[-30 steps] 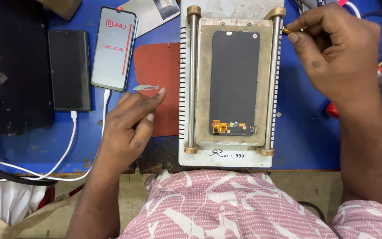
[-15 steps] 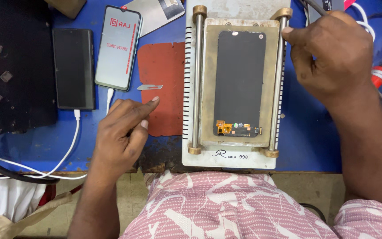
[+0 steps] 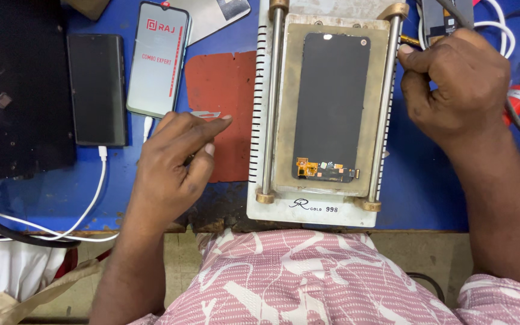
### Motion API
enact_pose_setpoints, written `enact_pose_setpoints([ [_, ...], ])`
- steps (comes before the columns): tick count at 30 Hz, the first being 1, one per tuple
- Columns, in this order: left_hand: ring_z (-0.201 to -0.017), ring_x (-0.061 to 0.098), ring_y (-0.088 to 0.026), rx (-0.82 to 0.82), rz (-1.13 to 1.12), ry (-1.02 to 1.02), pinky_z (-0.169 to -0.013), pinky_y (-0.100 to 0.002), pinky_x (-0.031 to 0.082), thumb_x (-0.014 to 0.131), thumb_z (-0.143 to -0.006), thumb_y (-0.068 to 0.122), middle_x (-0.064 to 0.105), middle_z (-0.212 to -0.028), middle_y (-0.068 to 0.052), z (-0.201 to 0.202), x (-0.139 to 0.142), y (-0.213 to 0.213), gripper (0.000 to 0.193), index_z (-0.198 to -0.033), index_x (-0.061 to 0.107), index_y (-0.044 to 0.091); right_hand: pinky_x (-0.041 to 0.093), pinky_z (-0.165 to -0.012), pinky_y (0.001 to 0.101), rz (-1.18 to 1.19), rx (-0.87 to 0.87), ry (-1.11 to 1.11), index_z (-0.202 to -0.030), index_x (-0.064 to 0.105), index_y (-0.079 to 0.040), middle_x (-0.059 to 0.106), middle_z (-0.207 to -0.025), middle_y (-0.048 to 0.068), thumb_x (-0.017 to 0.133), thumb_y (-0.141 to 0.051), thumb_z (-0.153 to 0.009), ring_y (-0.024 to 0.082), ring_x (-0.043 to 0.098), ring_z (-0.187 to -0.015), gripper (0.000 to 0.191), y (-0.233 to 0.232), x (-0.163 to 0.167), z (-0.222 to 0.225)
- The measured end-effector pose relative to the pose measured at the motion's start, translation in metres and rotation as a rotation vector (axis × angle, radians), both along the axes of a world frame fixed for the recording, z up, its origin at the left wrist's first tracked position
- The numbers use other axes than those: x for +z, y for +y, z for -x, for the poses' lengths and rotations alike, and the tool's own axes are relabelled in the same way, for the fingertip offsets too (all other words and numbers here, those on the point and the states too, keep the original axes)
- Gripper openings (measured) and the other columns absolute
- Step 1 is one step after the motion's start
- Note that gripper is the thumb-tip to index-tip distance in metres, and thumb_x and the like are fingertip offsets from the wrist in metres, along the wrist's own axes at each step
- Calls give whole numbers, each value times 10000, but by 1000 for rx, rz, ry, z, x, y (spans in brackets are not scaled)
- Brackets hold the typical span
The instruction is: The person works on a smartphone screen assembly clamped in a metal jig. They use a metal spatula to press along the screen edges and a hot air gun to apply heat, likely to separate or bond the display. The person briefly removes the screen, inspects it, and repositions it in the jig.
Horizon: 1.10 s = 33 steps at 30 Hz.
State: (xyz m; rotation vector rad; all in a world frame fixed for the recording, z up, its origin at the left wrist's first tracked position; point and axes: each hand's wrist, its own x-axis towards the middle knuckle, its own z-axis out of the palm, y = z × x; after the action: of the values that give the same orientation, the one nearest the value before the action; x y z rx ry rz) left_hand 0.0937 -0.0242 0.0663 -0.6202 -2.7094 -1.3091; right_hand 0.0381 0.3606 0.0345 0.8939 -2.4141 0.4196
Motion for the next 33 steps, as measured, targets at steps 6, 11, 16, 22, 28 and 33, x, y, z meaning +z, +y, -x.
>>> enact_pose_setpoints([
  [6,-889,602,-262,-31,37,42,-840,-378,500,579,-879,-26,661,-944,-118,11,3,3,368,-1214,730,-2,466,-696,334,-6,-22,-31,-918,615,-1,647,-835,110,744,133,-969,248,610,-742,193,4,1,-2],
  [11,-871,585,-258,-54,43,64,-819,-375,497,579,-870,-25,643,-915,-107,18,4,5,384,-1219,735,5,465,-670,349,-27,-36,-68,-914,656,10,644,-809,125,776,114,-983,267,604,-710,173,11,4,-3],
  [16,-884,592,-253,-53,36,83,-819,-369,503,573,-857,-31,652,-932,-103,19,3,3,400,-1220,739,9,479,-696,327,-68,-46,-46,-995,721,-5,675,-873,107,732,138,-967,243,624,-750,146,19,12,-9],
  [22,-865,596,-238,-35,26,62,-789,-354,497,577,-852,-49,645,-911,-105,19,2,0,403,-1215,744,6,491,-689,300,-54,-86,-65,-1010,752,11,713,-901,107,711,145,-931,212,640,-735,161,17,17,-17],
  [28,-831,583,-213,-1,-2,18,-753,-332,488,572,-842,-61,633,-869,-100,15,2,-1,420,-1219,746,1,493,-701,290,-38,-89,-68,-1009,748,18,701,-884,106,728,155,-984,196,648,-736,141,22,11,-16],
  [33,-847,577,-212,-1,2,50,-774,-329,492,574,-866,-62,640,-889,-99,16,1,1,395,-1217,744,2,492,-734,292,3,-110,-83,-1036,744,12,698,-913,107,698,146,-965,206,649,-771,158,28,8,-19],
])
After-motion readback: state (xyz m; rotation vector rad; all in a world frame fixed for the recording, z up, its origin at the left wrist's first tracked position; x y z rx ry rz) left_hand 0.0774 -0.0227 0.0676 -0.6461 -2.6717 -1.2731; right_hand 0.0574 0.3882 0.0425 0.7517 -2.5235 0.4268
